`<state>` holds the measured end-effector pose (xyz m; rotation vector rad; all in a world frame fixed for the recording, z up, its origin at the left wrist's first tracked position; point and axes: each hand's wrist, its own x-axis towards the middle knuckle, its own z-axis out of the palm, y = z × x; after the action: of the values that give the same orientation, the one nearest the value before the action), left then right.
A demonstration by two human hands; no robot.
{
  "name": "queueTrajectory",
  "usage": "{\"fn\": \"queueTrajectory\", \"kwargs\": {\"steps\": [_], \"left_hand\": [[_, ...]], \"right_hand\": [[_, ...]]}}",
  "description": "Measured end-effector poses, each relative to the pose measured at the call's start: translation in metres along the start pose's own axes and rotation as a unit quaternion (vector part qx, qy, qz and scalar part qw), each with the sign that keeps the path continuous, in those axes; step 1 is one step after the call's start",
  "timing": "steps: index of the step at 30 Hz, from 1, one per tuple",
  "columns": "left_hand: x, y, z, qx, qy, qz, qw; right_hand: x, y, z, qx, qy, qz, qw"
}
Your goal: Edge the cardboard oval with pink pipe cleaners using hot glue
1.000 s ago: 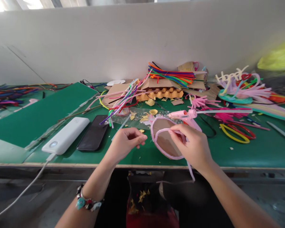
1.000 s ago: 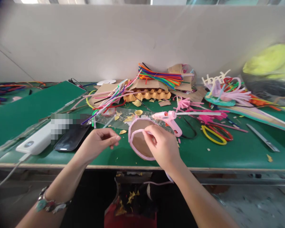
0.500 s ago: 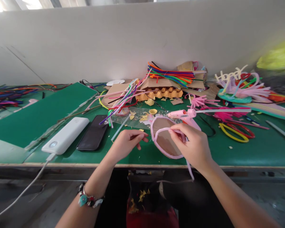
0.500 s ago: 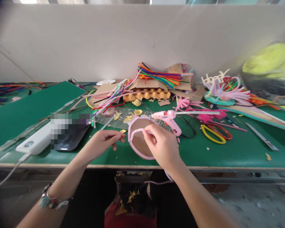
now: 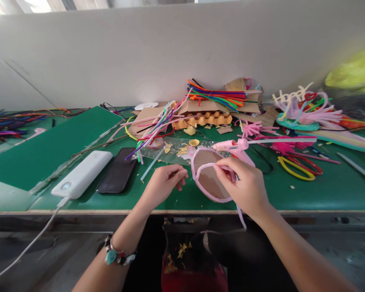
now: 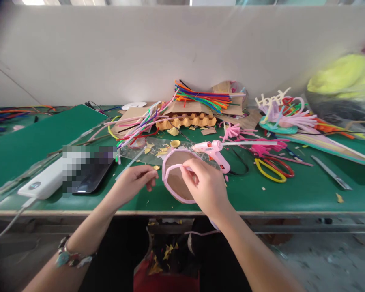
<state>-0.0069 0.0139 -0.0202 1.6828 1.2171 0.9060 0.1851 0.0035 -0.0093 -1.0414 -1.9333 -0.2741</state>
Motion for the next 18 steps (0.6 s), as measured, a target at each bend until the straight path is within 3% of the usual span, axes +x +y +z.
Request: {"fn": "queueTrajectory", "kwargs": {"steps": [8,14,18], "left_hand": [[0.0022,-0.0014,0.0020,-0.015,0.016,0.000,1.000],[0.0021,-0.0002,0.0040,-0.046,0.016,-0.049,0.998],[0.0022,-0.0017,0.0080,-0.040,0.033,-0.037,0.998]], "right_hand": [[0.0002,0.0001,0.0003,-0.005,-0.008,0.006,1.000],[-0.0005,-0.0007,0.0002,-0.006,-0.002,0.003,1.000],[-0.0006,-0.0010,-0.0003,-0.005,-0.012,0.007,1.000]]}}
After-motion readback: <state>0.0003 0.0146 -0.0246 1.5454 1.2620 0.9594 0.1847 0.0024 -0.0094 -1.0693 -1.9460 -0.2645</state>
